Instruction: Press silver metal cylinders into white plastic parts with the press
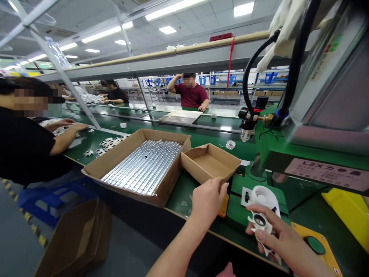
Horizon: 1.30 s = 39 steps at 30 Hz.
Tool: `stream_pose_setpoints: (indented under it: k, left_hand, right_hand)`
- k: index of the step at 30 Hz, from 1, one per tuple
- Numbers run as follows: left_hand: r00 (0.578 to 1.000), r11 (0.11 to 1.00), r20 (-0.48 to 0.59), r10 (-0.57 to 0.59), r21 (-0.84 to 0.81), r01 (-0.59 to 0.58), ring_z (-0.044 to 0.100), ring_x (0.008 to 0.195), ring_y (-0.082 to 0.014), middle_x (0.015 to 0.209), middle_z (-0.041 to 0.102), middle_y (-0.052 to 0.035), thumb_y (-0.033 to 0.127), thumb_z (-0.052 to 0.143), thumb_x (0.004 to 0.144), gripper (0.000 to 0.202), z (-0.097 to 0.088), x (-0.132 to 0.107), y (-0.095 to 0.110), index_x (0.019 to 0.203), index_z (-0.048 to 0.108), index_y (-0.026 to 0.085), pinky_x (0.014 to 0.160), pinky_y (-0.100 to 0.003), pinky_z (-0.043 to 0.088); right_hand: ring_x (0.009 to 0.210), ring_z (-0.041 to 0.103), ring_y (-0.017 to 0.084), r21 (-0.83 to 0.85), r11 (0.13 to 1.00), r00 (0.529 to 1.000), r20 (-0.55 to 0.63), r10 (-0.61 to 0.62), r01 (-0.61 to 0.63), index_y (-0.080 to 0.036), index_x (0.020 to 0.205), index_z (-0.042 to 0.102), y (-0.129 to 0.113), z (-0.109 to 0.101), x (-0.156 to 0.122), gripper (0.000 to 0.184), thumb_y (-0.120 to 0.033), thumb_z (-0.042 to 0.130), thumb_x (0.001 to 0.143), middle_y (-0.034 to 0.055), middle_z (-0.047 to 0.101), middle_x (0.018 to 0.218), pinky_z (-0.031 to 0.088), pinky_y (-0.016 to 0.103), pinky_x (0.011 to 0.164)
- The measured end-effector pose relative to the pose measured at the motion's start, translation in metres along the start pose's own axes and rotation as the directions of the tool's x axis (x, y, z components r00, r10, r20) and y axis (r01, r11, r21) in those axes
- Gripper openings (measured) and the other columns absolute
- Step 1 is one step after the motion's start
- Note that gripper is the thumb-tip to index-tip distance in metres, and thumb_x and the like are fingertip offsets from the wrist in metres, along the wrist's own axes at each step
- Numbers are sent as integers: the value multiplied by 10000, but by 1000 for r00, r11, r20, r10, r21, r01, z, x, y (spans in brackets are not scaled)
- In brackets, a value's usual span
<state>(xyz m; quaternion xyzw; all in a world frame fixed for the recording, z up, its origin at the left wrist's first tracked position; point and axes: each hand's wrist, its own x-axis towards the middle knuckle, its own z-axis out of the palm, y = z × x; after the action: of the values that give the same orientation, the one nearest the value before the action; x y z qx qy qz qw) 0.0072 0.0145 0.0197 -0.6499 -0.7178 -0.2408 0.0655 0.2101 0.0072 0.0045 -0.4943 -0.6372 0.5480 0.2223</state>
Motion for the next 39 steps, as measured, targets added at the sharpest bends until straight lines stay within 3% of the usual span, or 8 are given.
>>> stream_pose_setpoints:
  k: [4,9,12,16,20,28,33,39]
  left_hand:
    - [997,1000,78,8,-15,-7,655,836,-170,964,710,-12,364,357,928,377,-14,10,-20,1277,482,297,664,-251,429]
    - [971,994,229,69,65,-86,656,847,-221,901,710,-32,451,442,883,473,-32,28,-52,1336,431,316,652,-265,432]
    - [952,985,301,54,142,-101,654,851,-256,903,703,-67,434,538,838,595,-31,43,-66,1389,361,296,657,-294,448]
    - [929,970,369,-18,232,-73,645,830,-223,907,682,-74,313,502,884,441,-17,63,-78,1314,458,228,706,-360,491]
    - [913,962,402,-68,270,-48,618,877,-183,982,643,-63,368,521,882,287,-4,71,-74,1047,599,146,787,-402,508]
    - [903,977,430,15,184,-104,642,825,-185,882,683,-59,394,517,874,279,9,55,-20,899,651,151,724,-361,509]
    - [930,979,364,-54,204,-23,671,813,-277,811,708,-124,410,533,834,297,3,55,-37,823,696,162,629,-334,474]
    - [952,981,304,-43,193,-18,659,825,-238,850,701,-107,423,472,864,305,6,49,-58,860,669,190,643,-289,440]
  right_hand:
    - [579,549,146,-25,999,1000,-9,30,-30,-306,1253,403,-3,-3,-1,629,-594,525,708,17,646,889,384,221,445]
    - [587,546,150,-55,998,999,-24,25,-26,-298,1254,431,-11,-6,-1,629,-579,541,701,5,648,832,393,227,463]
    - [614,564,151,-56,998,1000,-2,18,-18,-287,1249,426,-16,-4,1,610,-541,548,709,3,652,852,400,222,469]
    - [612,568,146,-73,997,999,28,25,-23,-290,1257,413,-16,-2,4,596,-524,543,725,4,661,873,399,222,478]
    - [624,574,151,-42,999,999,29,27,-26,-285,1247,422,-13,-3,5,601,-540,549,718,15,655,881,398,224,474]
    - [464,510,124,-121,991,999,2,53,-52,-272,1266,411,-29,-5,17,624,-570,542,733,-22,628,647,397,221,434]
    - [481,551,130,-53,998,999,25,48,-46,-273,1270,387,-54,-3,33,589,-537,540,766,1,658,743,379,208,376]
    - [619,619,153,-20,998,998,-9,-67,66,-236,1271,409,-96,13,62,572,-512,552,790,45,660,874,413,199,411]
